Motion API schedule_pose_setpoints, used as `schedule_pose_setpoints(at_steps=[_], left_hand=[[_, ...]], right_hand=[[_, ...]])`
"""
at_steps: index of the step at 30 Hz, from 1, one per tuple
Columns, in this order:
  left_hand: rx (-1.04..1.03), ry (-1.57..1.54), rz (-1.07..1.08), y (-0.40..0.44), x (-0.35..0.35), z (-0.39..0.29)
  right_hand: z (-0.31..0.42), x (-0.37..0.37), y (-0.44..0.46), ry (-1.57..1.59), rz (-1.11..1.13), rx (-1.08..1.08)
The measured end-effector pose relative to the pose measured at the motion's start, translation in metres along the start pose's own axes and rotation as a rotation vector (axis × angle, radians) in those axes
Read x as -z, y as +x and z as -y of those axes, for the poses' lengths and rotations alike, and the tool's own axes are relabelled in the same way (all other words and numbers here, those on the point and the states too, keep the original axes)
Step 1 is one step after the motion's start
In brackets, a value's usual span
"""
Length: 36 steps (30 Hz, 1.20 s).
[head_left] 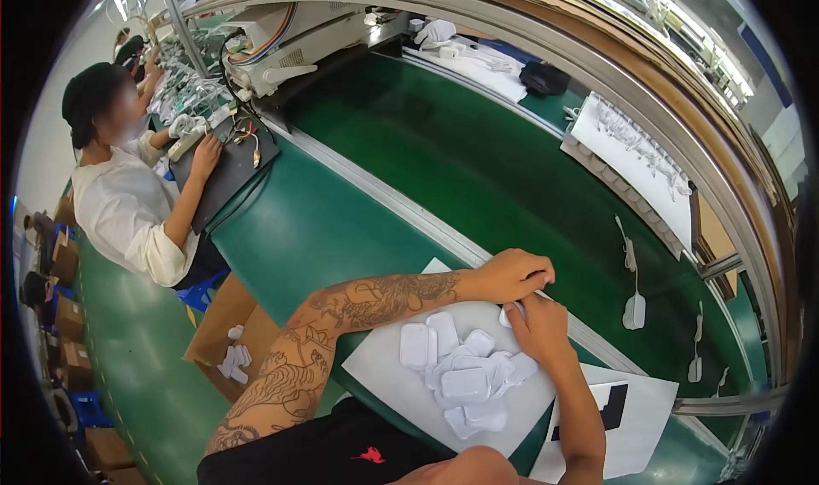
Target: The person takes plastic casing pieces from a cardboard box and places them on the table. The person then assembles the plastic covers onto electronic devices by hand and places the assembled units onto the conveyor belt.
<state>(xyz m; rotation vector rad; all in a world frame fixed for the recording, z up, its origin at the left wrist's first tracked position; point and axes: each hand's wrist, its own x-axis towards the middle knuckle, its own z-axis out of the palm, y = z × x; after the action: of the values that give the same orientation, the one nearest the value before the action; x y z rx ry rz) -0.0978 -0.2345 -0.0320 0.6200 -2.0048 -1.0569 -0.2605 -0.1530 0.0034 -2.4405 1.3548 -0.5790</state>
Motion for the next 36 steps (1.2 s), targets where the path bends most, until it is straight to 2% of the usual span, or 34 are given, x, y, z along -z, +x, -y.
schedule_pose_setpoints(at_steps=[5,9,12,19,25,28,31,36], left_hand=[[-0.006,0.029,-0.007,-0.001,0.002,-0.004],[-0.025,0.026,-0.024,0.002,0.004,-0.006],[0.002,0.071,-0.032,-0.002,0.001,-0.008],[-0.035,0.112,-0.045,-0.002,0.001,-0.007],[0.048,0.136,0.004,0.001,0.000,-0.006],[-0.016,0.102,-0.036,0.001,0.000,-0.004],[-0.002,0.121,-0.053,0.000,0.000,-0.005],[0.061,0.088,-0.021,0.003,-0.003,-0.008]], right_hand=[[-0.002,-0.003,0.000,-0.013,0.015,-0.017],[-0.008,-0.009,0.000,-0.047,-0.110,0.107],[-0.009,-0.008,-0.003,-0.018,-0.034,0.016],[-0.006,-0.007,-0.001,-0.013,-0.101,0.063],[-0.014,-0.011,-0.002,-0.022,-0.075,0.040],[-0.010,-0.009,-0.001,-0.029,-0.080,0.018],[-0.011,-0.012,0.000,-0.002,-0.146,0.076],[-0.014,-0.008,-0.004,0.012,-0.112,0.044]])
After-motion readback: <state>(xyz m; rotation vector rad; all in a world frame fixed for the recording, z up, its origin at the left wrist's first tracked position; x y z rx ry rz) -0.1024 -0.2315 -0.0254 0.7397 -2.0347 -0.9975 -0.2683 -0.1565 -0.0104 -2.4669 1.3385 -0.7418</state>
